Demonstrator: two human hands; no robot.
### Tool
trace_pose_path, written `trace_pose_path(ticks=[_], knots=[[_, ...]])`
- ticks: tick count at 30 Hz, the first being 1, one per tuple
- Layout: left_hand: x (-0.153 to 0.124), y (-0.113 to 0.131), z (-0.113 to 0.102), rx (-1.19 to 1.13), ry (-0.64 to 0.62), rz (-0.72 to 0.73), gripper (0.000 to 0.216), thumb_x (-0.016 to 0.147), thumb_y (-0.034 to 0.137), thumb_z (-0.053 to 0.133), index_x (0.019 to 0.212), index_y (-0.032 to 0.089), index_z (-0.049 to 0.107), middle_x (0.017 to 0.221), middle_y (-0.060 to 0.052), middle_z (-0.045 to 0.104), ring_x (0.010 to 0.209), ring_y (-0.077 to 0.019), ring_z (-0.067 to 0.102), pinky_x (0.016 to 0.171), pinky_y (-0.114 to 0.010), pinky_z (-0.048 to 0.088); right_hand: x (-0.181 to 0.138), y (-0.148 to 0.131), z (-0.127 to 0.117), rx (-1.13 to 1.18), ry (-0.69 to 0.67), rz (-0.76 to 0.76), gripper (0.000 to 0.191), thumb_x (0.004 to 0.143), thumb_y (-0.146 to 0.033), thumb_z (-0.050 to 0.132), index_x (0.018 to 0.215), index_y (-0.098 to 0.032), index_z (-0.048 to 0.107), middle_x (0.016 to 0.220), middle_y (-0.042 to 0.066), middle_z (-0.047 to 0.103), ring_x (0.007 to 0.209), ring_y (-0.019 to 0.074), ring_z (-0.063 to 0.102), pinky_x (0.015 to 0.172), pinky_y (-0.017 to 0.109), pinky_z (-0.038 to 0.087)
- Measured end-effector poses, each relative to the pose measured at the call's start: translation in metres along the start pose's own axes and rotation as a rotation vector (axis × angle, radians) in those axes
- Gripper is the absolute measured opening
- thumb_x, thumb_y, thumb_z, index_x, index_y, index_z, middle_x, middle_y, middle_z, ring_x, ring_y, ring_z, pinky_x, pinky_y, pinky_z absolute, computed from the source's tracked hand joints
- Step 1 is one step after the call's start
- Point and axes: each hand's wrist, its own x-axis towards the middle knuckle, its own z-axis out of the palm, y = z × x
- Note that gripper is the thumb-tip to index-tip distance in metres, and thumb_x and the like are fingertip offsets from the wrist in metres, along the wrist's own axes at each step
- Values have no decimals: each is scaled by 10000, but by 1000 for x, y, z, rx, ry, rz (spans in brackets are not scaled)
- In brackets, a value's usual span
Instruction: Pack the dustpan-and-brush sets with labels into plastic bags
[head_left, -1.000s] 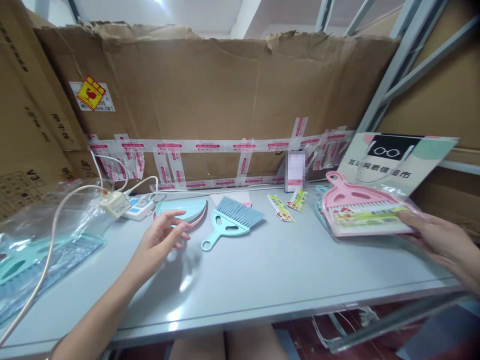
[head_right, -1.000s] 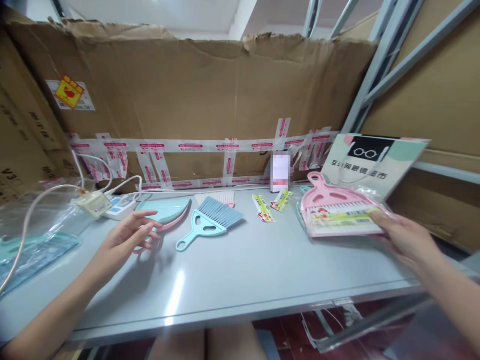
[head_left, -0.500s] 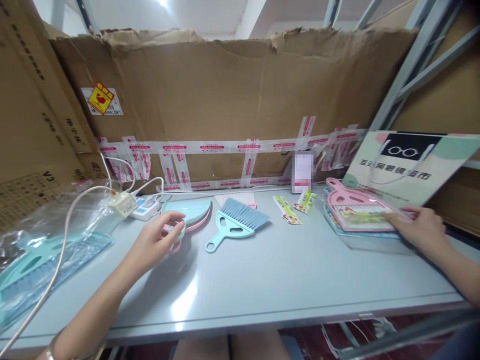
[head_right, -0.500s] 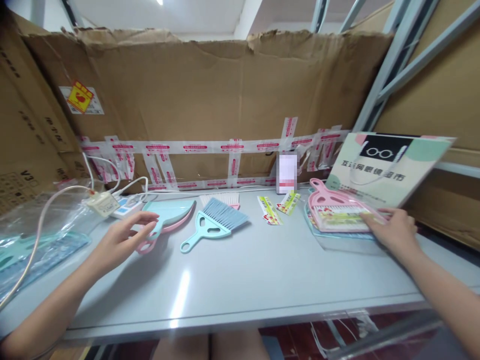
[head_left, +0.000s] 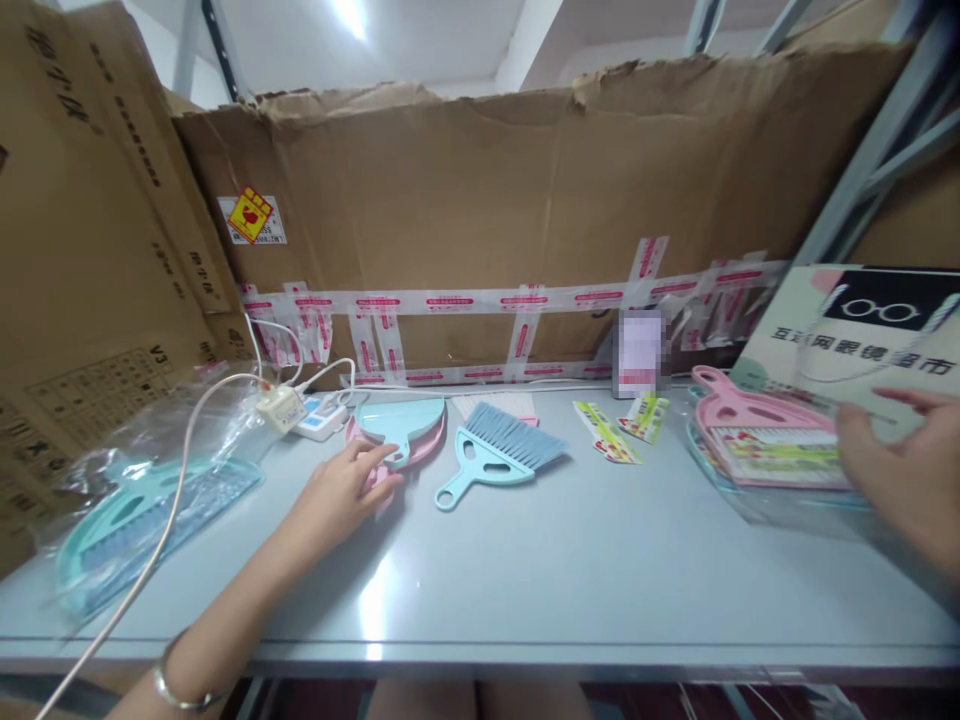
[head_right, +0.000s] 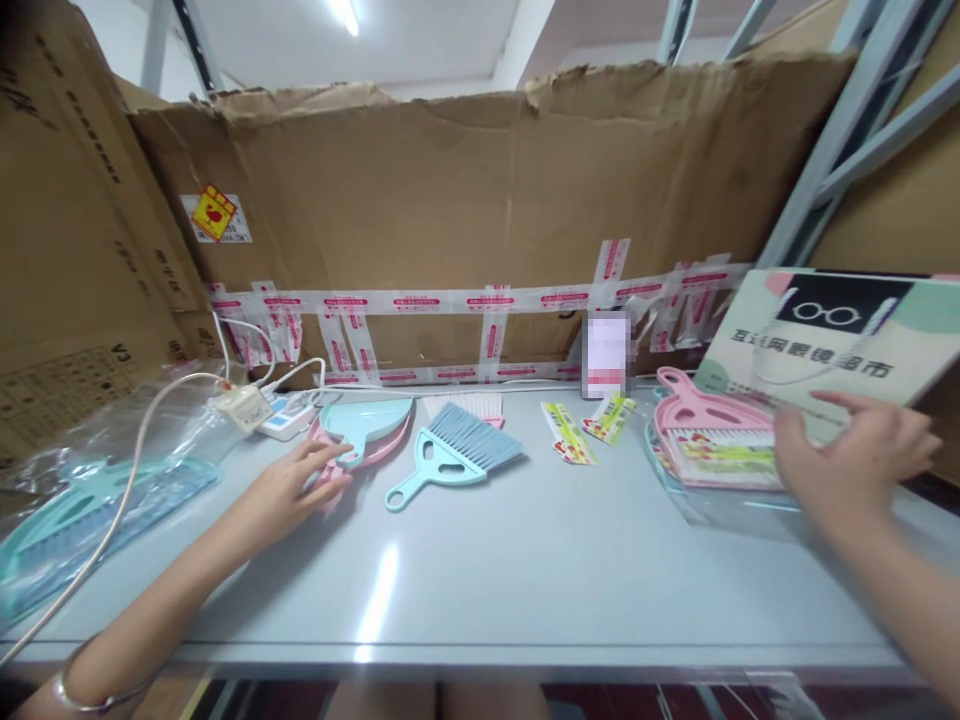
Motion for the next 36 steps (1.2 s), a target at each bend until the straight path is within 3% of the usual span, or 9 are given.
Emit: trace_pose_path(ticks=[5,12,19,22,25,28,30,32,36], knots=[[11,-6,7,-73,115,116,264,856,339,431,825,206,658,1026,-106,620,921,-250,601,822,-376,449,-8,-37,14,112,150,-66,503,626,-489,538,924,-117,699,931,266,621,1076,388,506,900,540,337],[20,-11,-27,-332,407,75,137,850,320,455,897,204,510,817,-31,599,752,-185,566,719,-311,427,-26,-102,-5,400,104,-324,241,676,-320,532,883,-207,582,917,148,608,985,320,559,900,488,394],[44,19,-81,-752,1011,284,263,798,246,456,555,189,371,580,38,398,564,-79,363,576,-269,297,-40,-205,-43,748,-61,-466,143,788,-245,512,915,-201,561,956,99,574,942,220,557,805,371,444],[65,43,-100,-1071,730,460,276,735,287,425,518,205,276,507,41,318,476,-73,312,497,-278,255,-52,-253,-57,899,-370,-539,134,820,-252,514,923,-199,581,951,70,597,920,191,563,827,363,444],[81,70,-104,-1221,404,559,276,715,321,405,513,208,253,509,32,276,457,-73,298,471,-263,274,-67,-293,-66,1052,-927,-495,323,809,-324,581,1119,-233,568,1138,58,598,1033,190,561,894,356,452],[90,91,-93,-1184,281,482,306,781,367,373,529,210,304,513,15,335,476,-89,380,488,-244,352,-80,-313,-67,1138,-1482,-385,421,733,-383,679,1129,-267,596,1090,24,644,979,192,601,795,306,512],[94,96,-81,-1162,235,397,346,831,432,355,585,199,424,563,-5,451,544,-117,493,516,-248,407,-84,-314,-65,1109,-1698,-276,337,695,-415,708,971,-228,658,879,10,677,786,167,626,647,263,520],[94,93,-69,-1192,162,346,380,847,497,373,745,184,562,708,-32,581,670,-153,588,575,-266,463,-87,-309,-62,1096,-1655,-123,310,660,-427,731,857,-196,666,751,1,663,670,146,608,573,245,494],[81,73,-51,-1215,-99,224,446,827,543,477,1068,195,615,1011,-78,662,907,-219,632,727,-314,526,-93,-293,-59,1088,-1225,205,369,637,-443,734,884,-185,641,807,21,677,709,167,617,621,275,490]])
